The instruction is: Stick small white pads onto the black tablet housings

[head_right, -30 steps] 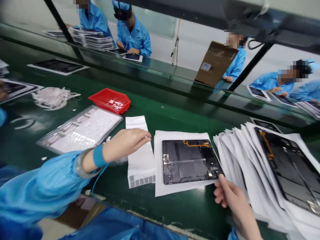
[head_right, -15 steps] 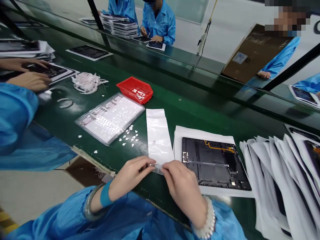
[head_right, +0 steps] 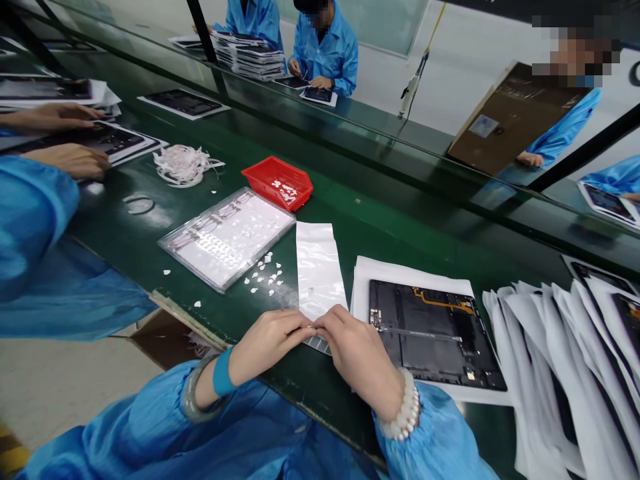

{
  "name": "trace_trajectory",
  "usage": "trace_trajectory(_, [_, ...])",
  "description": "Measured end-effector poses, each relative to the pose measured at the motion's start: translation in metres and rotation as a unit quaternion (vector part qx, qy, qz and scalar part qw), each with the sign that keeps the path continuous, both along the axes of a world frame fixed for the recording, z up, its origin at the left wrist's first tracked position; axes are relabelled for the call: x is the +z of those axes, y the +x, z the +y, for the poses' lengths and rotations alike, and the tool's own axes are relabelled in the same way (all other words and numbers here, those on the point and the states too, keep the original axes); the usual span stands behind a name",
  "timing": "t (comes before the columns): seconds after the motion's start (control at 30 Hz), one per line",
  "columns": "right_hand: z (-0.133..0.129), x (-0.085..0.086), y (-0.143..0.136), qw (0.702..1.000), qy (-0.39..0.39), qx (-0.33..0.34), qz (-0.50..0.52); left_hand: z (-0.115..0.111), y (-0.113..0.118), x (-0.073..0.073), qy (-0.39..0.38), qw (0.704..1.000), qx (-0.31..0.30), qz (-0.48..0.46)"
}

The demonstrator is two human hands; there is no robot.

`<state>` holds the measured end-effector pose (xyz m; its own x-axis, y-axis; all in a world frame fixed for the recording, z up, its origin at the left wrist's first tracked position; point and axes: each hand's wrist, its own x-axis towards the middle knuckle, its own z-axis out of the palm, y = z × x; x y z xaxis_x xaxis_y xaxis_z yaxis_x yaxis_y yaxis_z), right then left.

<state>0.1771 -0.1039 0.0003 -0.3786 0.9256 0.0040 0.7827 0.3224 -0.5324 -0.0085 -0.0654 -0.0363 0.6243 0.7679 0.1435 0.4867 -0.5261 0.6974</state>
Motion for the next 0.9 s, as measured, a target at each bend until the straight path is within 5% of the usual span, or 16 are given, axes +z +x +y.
trace_trajectory(0.3, [-0.003, 0.001, -0.006, 0.992, 0.073, 0.053, -0.084, 0.001, 0.0, 0.005, -0.096, 0.995, 0.017, -0.014])
trace_trajectory(0.43, [-0.014, 0.011, -0.003, 0.999, 0.054, 0.007, -0.003, 0.003, -0.006, 0.009, -0.085, 0.996, -0.011, -0.004])
trace_trajectory(0.57, [-0.021, 0.021, 0.035, 0.97, -0.041, -0.16, 0.178, 0.014, -0.017, 0.02, 0.006, 0.997, -0.038, 0.07])
trace_trajectory(0.7, [-0.02, 0.009, 0.073, 0.908, -0.125, -0.339, 0.213, 0.034, 0.001, 0.035, 0.144, 0.978, -0.121, 0.088])
trace_trajectory(0.9, [-0.01, -0.021, 0.077, 0.907, -0.043, -0.383, 0.171, 0.057, 0.074, 0.025, 0.322, 0.897, -0.286, 0.099])
